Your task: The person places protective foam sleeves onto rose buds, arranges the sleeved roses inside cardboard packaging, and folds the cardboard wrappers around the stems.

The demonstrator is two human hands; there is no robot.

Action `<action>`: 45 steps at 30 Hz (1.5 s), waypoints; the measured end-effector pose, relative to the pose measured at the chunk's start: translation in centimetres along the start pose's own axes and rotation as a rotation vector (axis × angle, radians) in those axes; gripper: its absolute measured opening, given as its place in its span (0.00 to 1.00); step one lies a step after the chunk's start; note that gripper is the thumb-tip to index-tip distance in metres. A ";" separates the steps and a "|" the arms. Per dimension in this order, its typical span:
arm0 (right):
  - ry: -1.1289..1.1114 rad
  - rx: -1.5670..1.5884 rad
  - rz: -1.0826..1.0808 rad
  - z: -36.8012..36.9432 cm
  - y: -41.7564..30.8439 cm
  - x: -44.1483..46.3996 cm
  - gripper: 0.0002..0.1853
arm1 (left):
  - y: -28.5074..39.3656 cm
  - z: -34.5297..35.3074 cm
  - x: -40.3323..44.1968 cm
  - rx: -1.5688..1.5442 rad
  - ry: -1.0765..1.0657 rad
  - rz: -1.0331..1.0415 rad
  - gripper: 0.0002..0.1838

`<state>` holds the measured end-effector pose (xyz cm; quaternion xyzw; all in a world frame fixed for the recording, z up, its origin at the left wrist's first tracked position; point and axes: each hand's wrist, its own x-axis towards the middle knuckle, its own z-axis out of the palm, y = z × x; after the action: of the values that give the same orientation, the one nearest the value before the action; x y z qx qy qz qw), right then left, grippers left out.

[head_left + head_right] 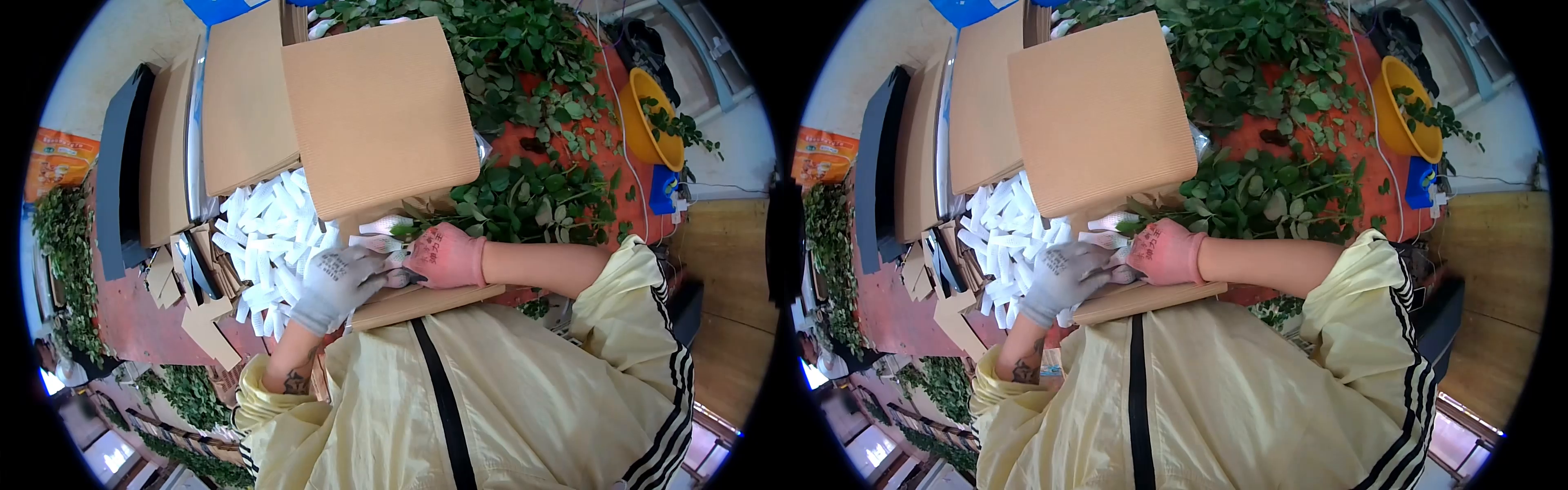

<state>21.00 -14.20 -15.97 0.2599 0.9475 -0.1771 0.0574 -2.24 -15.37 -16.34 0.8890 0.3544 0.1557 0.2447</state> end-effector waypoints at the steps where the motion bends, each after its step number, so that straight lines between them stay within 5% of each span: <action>1: -0.015 -0.028 0.006 0.0 0.1 0.0 0.14 | 0.2 -0.3 -0.4 -0.021 -0.102 -0.070 0.12; 4: -0.024 -0.056 -0.002 1.0 0.2 -0.1 0.18 | 0.9 -0.6 -0.3 0.066 -0.280 -0.163 0.14; 14: -0.233 -0.012 0.034 -1.0 0.1 0.6 0.10 | -2.1 0.6 -2.4 -0.012 -0.211 0.012 0.07; 24: -0.316 0.025 0.023 -0.9 0.6 1.4 0.16 | -2.1 -0.3 -1.8 -0.154 -0.273 -0.003 0.06; 45: -0.056 -0.015 -0.037 0.0 0.2 0.2 0.09 | -1.9 0.7 -1.9 -0.181 -0.309 -0.116 0.08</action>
<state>20.93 -13.96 -16.03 0.2371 0.9514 -0.1782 0.0827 -4.36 -15.74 -18.14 0.8546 0.3478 0.0344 0.3840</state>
